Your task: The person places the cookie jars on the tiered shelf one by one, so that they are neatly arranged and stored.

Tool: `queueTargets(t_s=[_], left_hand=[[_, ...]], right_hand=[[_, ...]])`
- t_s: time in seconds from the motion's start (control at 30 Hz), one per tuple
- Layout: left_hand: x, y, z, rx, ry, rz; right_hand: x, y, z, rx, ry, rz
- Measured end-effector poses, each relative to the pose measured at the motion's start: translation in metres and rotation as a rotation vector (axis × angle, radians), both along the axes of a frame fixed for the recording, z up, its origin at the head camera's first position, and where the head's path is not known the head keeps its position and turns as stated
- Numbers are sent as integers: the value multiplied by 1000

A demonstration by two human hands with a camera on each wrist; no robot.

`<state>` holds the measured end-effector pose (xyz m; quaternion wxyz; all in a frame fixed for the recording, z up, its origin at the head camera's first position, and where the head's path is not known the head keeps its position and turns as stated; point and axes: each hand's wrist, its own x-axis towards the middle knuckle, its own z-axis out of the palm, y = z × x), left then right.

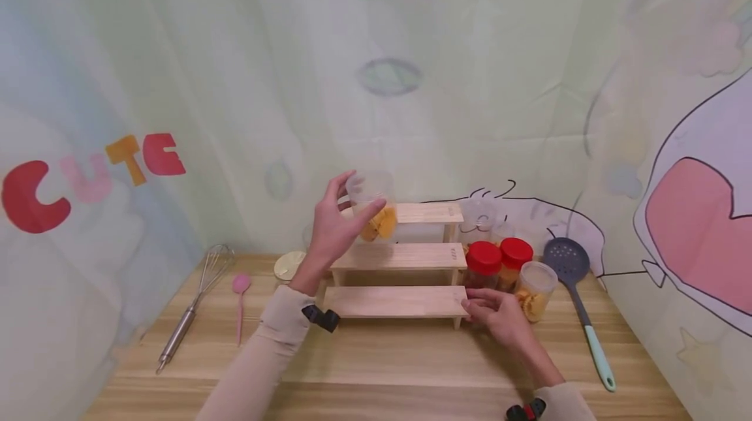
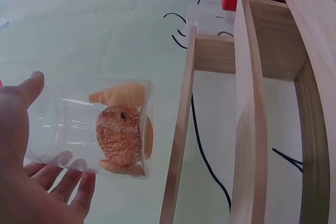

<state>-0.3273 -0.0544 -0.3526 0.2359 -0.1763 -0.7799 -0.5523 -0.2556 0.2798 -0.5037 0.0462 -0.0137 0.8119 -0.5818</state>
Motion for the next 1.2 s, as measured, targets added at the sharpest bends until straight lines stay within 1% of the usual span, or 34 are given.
queueTargets(t_s=[0.1, 0.3, 0.43, 0.57, 0.67, 0.8, 0.87, 0.93, 1.1, 1.2], left_hand=[[-8, 13, 3, 4, -16, -20], [-24, 35, 4, 17, -89, -51], [-33, 50, -1, 7, -111, -61], [-37, 62, -9, -35, -88, -47], [-40, 65, -18, -110, -60, -24], [-39, 66, -36, -260, -70, 36], [-38, 69, -43, -313, -82, 70], [-37, 74, -45, -354, -83, 100], [-40, 92, -43, -440, -93, 146], [-42, 101, -42, -506, -103, 187]], right_hand=[[0, 0, 0, -10, 4, 5], [1, -2, 0, -10, 11, 1], [1, -2, -1, -24, 11, -3], [1, -1, -2, -55, 32, 20], [1, -1, -2, -69, 34, 19], [1, -2, -2, -57, 21, -3], [1, -2, -2, -55, 25, -7], [1, -1, -2, -55, 33, -2], [1, 0, -1, -52, 41, 7], [1, -2, -1, -52, 37, 4]])
